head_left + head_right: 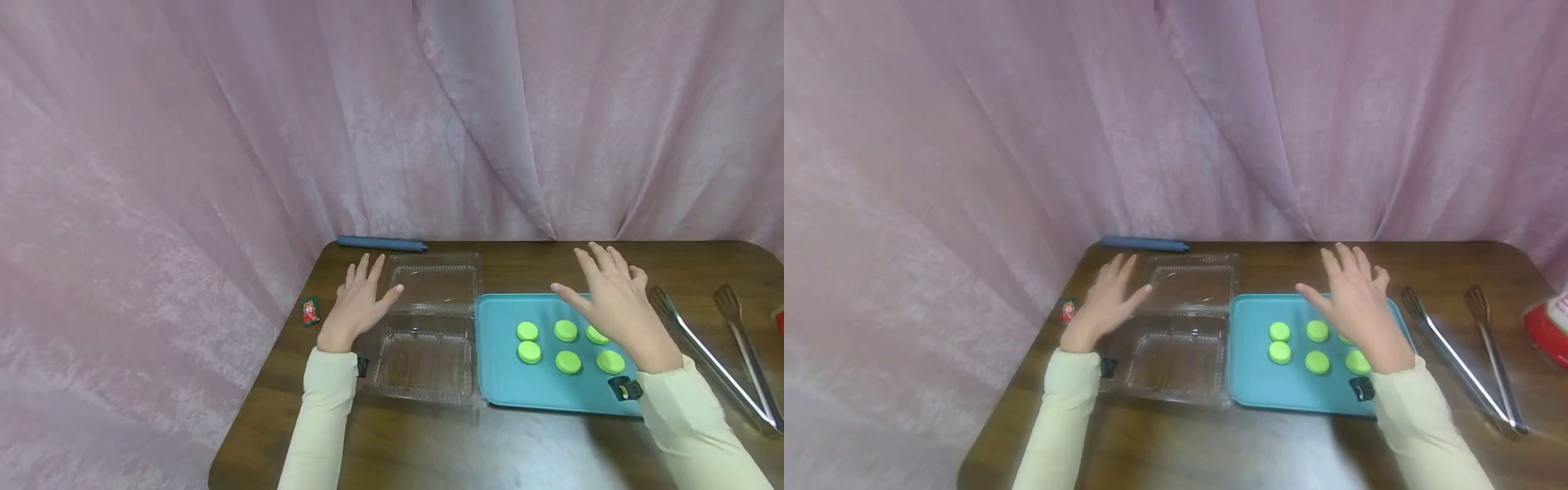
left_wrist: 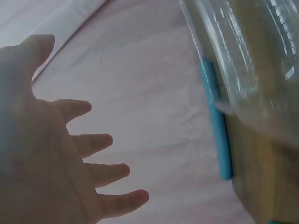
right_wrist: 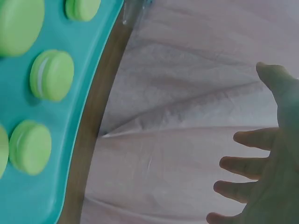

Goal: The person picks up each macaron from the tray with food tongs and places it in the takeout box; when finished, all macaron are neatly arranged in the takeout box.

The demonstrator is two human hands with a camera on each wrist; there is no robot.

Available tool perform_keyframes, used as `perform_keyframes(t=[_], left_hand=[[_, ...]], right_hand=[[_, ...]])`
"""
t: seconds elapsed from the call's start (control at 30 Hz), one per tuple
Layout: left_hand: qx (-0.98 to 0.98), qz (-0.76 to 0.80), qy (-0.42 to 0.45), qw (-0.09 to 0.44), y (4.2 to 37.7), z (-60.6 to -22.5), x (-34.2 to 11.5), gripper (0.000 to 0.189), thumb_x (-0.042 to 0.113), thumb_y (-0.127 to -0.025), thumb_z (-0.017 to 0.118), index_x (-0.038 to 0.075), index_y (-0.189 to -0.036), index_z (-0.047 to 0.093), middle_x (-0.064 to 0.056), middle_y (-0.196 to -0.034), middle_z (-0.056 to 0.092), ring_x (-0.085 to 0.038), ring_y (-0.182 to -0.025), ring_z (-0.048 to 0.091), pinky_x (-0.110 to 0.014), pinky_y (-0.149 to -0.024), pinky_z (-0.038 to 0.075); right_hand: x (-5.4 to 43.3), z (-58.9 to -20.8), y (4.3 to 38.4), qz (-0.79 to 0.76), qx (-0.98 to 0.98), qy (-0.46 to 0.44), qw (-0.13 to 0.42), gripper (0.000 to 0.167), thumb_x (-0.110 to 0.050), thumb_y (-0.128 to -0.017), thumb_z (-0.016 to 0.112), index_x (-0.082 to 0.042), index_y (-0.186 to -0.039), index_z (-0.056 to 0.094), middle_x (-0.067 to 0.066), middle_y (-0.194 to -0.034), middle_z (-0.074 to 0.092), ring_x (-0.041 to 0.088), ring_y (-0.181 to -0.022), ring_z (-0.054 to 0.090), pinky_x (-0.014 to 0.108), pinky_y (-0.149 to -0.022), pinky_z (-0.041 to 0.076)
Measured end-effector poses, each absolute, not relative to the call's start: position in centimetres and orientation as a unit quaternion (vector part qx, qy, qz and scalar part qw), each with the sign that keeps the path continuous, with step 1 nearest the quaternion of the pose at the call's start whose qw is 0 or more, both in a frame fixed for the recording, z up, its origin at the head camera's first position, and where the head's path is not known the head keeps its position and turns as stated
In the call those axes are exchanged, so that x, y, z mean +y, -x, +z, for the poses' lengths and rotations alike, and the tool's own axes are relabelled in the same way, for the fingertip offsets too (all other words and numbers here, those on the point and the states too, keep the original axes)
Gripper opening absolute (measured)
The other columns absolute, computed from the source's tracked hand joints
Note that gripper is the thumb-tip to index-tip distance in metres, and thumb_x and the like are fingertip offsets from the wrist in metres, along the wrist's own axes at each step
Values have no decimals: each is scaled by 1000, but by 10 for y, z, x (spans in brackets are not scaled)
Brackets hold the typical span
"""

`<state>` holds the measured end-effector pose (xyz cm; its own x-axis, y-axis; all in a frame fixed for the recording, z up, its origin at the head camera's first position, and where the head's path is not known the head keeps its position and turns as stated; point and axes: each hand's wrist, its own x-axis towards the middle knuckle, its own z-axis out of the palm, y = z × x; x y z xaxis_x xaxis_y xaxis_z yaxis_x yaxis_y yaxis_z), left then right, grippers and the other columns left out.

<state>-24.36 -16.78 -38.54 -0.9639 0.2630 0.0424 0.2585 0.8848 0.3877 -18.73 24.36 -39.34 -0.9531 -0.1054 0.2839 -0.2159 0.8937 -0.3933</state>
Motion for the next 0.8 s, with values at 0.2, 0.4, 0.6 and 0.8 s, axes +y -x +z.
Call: perform_keyframes(t=[0.2, 0.4, 0.6, 0.8], left_hand=[[973, 191, -126, 2, 233, -385, -188, 80, 63, -101, 40, 23, -164, 12, -16, -168, 5, -48, -150, 6, -74, -110, 19], [969, 214, -125, 9, 226, -394, -200, 80, 60, -101, 41, 20, -164, 11, -20, -166, 6, -51, -148, 10, -76, -106, 24], [965, 238, -107, 22, 221, -404, -218, 83, 63, -101, 40, 21, -164, 7, -20, -166, 4, -51, -148, 13, -74, -108, 24], [963, 253, -92, 32, 214, -412, -237, 85, 65, -100, 38, 19, -164, 5, -23, -165, 6, -56, -142, 25, -76, -105, 27]], right_hand=[[261, -400, 179, 212, -965, -65, 139, 80, -49, -99, 58, 9, -148, 35, 39, -151, 26, 60, -138, 18, 81, -97, 11], [285, -407, 170, 219, -966, -43, 133, 78, -46, -100, 58, 11, -148, 32, 41, -150, 24, 61, -137, 16, 82, -96, 9], [302, -416, 166, 219, -968, -23, 119, 74, -41, -100, 58, 12, -146, 33, 43, -144, 27, 64, -131, 20, 81, -93, 11], [324, -428, 158, 210, -972, 3, 109, 75, -40, -100, 58, 13, -145, 32, 45, -139, 28, 67, -125, 22, 81, -90, 12]])
